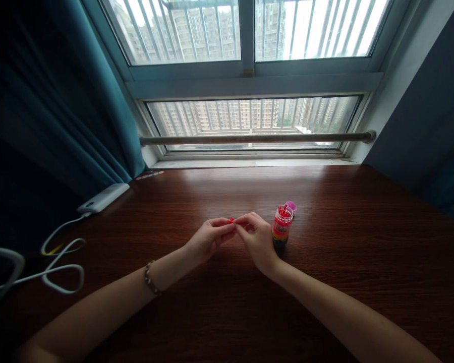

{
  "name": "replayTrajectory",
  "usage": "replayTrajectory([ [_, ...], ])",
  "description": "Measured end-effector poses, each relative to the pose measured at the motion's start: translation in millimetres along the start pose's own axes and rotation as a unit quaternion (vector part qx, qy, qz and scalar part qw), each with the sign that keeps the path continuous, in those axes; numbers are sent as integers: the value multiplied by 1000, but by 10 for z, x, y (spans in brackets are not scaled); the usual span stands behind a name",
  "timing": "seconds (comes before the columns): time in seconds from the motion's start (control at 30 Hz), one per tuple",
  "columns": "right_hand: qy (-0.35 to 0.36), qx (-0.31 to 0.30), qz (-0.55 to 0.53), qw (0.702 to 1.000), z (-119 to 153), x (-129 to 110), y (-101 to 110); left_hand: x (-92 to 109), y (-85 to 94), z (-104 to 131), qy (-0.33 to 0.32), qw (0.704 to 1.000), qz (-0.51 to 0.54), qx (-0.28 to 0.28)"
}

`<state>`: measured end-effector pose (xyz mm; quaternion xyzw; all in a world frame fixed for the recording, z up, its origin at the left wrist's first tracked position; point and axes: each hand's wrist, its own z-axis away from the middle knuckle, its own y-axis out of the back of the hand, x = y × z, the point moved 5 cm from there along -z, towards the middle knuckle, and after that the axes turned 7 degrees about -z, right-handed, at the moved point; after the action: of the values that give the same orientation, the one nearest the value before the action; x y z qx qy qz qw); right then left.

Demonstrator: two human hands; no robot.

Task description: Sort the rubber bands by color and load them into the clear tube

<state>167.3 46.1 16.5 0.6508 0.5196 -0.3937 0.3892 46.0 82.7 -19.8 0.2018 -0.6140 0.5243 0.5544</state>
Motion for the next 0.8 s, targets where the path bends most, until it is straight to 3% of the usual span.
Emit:
replayTrajectory([
  [0.13,-32,-19,-66,997,-119,17,-95,68,80,-60,17,999,31,10],
  [0.27,-19,-34,-85,996,-210,28,-177,116,165,-130,18,998,57,11],
  [0.4,-42,-18,-87,995,-207,190,-226,202,297,-224,-9,998,57,18],
  [0.6,-55,-105,87,989,-118,490,-397,420,531,-346,-82,992,71,57],
  [0.8,-34,-171,229,958,-136,531,-479,464,619,-399,-97,993,46,57],
])
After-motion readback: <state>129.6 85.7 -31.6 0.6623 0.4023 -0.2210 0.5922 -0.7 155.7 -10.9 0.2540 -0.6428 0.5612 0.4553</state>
